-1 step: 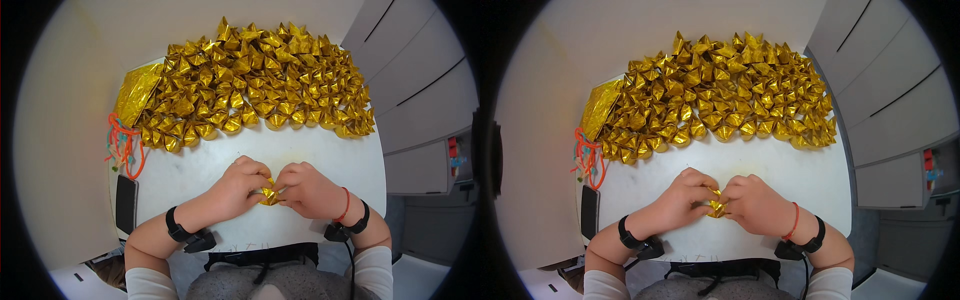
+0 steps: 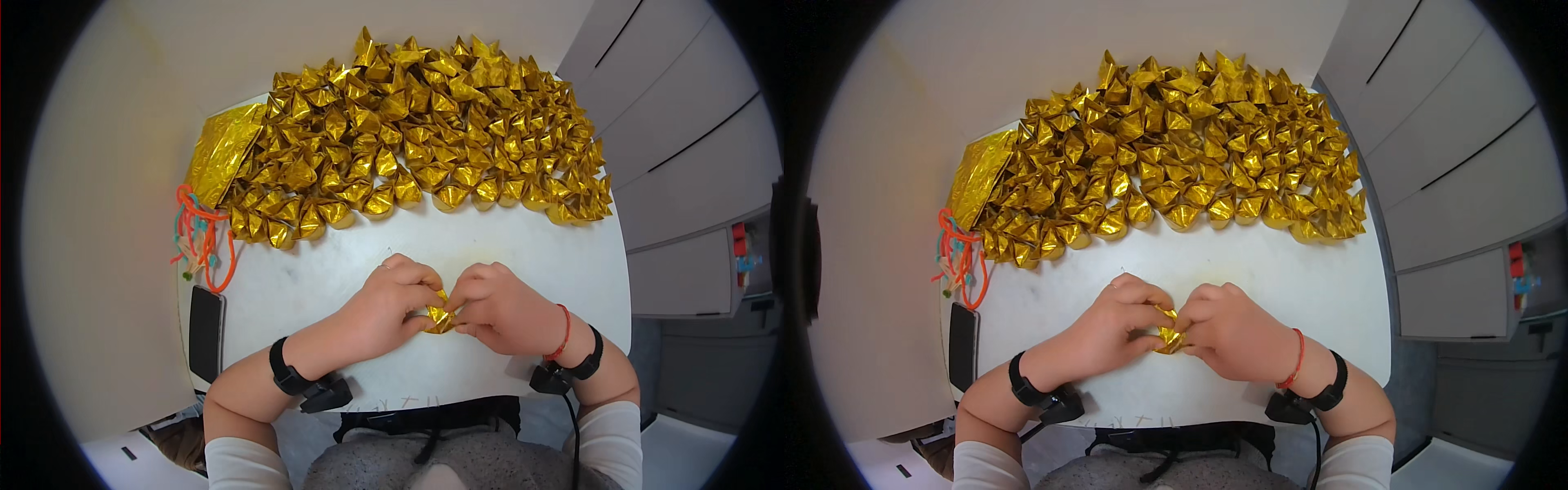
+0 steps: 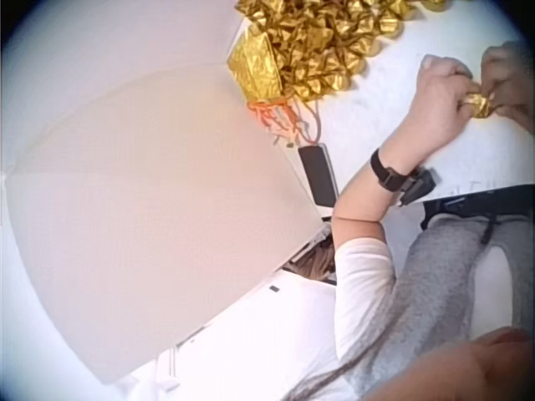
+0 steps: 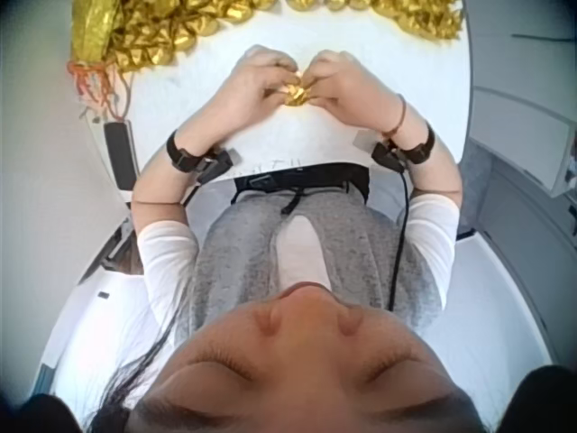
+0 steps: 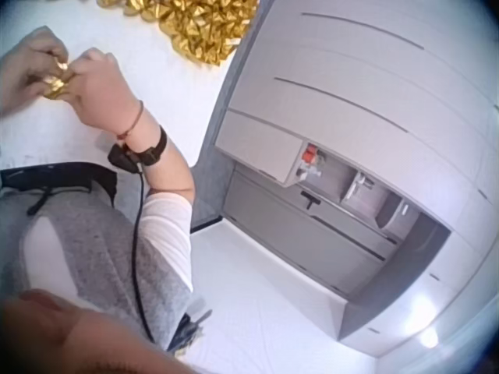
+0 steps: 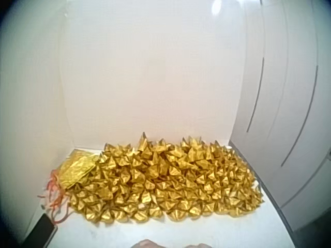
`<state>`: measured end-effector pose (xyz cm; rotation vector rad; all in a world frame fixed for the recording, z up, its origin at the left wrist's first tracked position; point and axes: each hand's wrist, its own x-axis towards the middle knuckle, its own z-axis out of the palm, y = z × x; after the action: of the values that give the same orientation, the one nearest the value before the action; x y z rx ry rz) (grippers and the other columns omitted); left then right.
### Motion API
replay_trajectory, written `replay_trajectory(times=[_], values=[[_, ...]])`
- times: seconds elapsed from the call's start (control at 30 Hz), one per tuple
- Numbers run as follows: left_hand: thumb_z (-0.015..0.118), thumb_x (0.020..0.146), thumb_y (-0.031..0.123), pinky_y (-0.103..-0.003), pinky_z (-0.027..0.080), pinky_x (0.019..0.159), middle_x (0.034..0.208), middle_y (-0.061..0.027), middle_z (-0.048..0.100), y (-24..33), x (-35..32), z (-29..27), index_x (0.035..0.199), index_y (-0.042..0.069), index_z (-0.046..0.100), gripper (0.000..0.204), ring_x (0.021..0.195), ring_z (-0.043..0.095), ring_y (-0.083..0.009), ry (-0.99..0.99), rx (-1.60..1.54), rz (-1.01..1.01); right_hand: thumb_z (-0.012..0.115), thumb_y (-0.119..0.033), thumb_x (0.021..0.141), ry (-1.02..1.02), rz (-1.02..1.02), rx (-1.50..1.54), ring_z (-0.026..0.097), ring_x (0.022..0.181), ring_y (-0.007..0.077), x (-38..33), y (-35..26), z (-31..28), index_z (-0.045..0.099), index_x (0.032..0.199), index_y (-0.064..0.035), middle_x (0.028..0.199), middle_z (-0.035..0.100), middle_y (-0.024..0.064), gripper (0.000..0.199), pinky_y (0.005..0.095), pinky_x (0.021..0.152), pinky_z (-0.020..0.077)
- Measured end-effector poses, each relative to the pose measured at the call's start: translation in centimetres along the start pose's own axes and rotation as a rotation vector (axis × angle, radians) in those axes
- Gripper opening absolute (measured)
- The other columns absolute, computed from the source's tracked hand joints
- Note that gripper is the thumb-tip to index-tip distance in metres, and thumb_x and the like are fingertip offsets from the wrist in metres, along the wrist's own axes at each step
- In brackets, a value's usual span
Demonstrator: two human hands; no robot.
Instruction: Folding gold foil paper into the shape of traditional Chinese sycee or ingots.
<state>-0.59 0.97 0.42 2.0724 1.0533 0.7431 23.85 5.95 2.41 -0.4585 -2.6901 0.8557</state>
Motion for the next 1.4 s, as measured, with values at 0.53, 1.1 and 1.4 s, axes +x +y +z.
replay_trajectory(times=[0.53,1.1,1.4], values=[[0.084,0.068,0.001,-0.042,0.043,0.101,0.121,-0.0068,0.066,-0.3,0.2,-0.9,0.109,0.008,0.070,0.044,0.111,0.058,-0.0301,-0.105,-0.028,-0.012,0.073,-0.007,0.081,0.205,0.100,-0.007,0.053,0.091,0.0302,0.8,0.5,2.3,0.062,0.087,-0.0079,0.092,0.055,0.0083,0.013,0.0418,0.080,0.0426],[0.079,0.072,-0.002,-0.043,0.046,0.097,0.111,-0.0133,0.063,0.4,0.4,-1.4,0.115,0.006,0.060,0.048,0.109,0.057,-0.0351,-0.099,-0.034,-0.060,0.068,-0.010,0.082,0.219,0.109,-0.148,0.052,0.090,0.0287,1.0,0.1,3.0,0.062,0.090,-0.0058,0.091,0.053,0.0079,0.011,0.0420,0.078,0.0399],[0.079,0.072,0.000,-0.042,0.046,0.096,0.115,-0.0128,0.062,0.2,0.1,-1.2,0.114,0.006,0.061,0.046,0.104,0.058,-0.0333,-0.080,-0.027,-0.042,0.073,-0.014,0.080,0.235,0.211,-0.230,0.050,0.093,0.0286,1.0,-1.0,3.2,0.061,0.094,-0.0072,0.095,0.053,0.0085,0.020,0.0423,0.079,0.0357]])
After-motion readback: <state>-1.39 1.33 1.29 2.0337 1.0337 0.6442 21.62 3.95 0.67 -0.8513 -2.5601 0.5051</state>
